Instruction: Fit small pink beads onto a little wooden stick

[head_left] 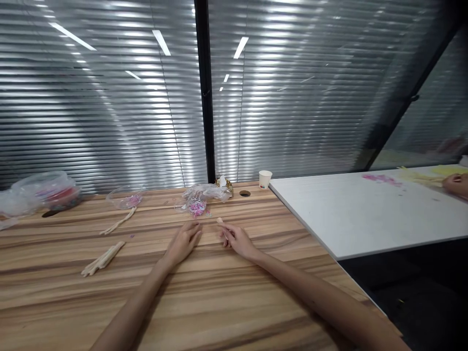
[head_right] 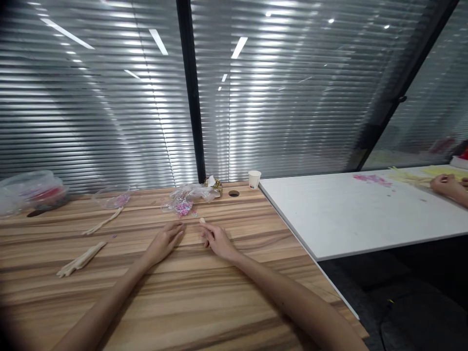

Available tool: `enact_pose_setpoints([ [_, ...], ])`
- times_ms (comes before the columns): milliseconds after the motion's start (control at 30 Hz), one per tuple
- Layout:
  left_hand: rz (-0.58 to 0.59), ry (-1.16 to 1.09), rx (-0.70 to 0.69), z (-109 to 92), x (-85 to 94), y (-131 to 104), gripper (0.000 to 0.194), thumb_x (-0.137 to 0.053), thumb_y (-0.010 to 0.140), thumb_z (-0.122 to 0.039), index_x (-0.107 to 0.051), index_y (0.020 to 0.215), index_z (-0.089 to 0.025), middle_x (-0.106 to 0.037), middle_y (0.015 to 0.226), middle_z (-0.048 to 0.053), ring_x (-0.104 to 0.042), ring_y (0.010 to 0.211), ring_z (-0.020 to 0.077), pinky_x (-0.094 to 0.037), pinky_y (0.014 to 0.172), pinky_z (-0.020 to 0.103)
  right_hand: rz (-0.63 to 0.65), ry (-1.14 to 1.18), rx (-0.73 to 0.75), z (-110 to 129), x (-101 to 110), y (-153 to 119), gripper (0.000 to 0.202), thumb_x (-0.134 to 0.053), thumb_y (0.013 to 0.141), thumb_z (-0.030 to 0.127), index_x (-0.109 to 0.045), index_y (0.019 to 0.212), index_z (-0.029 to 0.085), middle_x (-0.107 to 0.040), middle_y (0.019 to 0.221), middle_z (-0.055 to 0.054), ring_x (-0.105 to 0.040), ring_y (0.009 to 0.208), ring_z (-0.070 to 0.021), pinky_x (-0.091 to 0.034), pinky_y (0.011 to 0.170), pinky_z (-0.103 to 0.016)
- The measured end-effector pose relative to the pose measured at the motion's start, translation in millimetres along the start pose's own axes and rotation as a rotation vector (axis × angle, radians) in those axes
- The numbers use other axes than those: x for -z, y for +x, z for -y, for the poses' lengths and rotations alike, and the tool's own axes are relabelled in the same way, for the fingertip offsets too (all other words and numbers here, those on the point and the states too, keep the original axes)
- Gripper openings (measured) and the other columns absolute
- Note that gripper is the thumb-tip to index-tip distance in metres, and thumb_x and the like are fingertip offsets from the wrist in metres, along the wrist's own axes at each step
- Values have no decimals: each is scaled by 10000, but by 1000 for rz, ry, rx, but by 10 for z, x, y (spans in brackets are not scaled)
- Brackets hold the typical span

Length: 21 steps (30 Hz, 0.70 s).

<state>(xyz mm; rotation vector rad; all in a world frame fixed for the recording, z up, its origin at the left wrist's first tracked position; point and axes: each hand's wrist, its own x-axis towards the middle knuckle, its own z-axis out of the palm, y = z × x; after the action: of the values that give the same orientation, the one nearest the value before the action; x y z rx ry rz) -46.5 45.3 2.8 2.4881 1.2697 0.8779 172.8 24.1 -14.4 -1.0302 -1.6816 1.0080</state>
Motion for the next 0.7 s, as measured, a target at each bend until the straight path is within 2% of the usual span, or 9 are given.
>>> enact_pose_setpoints([
  [67, 50, -167, 39, -156, -8, 1, 353, -413, 865, -347, -631, 1089, -182, -579, 1165, 102, -519, 1078, 233, -387, 958, 378, 8, 1, -15, -1, 1, 6, 326, -355, 875, 222, -589, 1089, 144, -600, 758, -31, -540, 485, -74, -453, 483, -199],
  [167, 58, -392, 125, -369, -56, 7, 307, -477, 826, -356, -680, 995, -201, -640, 1069, 78, -553, 1027, 229, -406, 932, 375, 3, 6, -35, 40, 5, 4, 334, -336, 883, 210, -576, 1106, 145, -602, 687, -16, -546, 487, -86, -458, 493, -203],
  [233, 87, -471, 147, -443, -108, 7, 267, -523, 796, -348, -706, 922, -201, -672, 981, 74, -582, 961, 225, -431, 895, 362, -5, -33, -20, 82, 7, -3, 324, -348, 886, 216, -575, 1106, 144, -606, 674, -16, -547, 497, -92, -459, 506, -207],
  [333, 88, -541, 159, -440, -192, 1, 206, -581, 752, -326, -719, 824, -191, -687, 914, 73, -608, 892, 216, -457, 847, 336, -5, -127, 35, 137, 9, -19, 294, -381, 883, 218, -595, 1075, 158, -629, 759, -34, -553, 522, -93, -463, 537, -214],
  [433, 27, -600, 225, -384, -242, -5, 159, -617, 714, -299, -705, 759, -175, -695, 870, 71, -624, 852, 212, -468, 823, 323, 5, -227, 81, 165, 9, -34, 280, -403, 876, 212, -617, 1051, 165, -642, 834, -47, -553, 527, -92, -459, 556, -217],
  [567, -43, -684, 347, -376, -235, -11, 184, -633, 687, -305, -679, 783, -154, -697, 845, 73, -631, 814, 209, -482, 788, 318, 23, -343, 109, 195, 13, -52, 279, -423, 877, 218, -635, 1053, 173, -660, 769, -40, -575, 599, -125, -447, 608, -229],
  [700, -35, -749, 363, -428, -204, -8, 226, -642, 685, -325, -656, 811, -138, -688, 843, 79, -624, 802, 202, -486, 768, 311, 44, -399, 158, 253, 21, -74, 281, -426, 887, 260, -652, 1032, 176, -674, 810, -51, -583, 689, -151, -429, 645, -240],
])
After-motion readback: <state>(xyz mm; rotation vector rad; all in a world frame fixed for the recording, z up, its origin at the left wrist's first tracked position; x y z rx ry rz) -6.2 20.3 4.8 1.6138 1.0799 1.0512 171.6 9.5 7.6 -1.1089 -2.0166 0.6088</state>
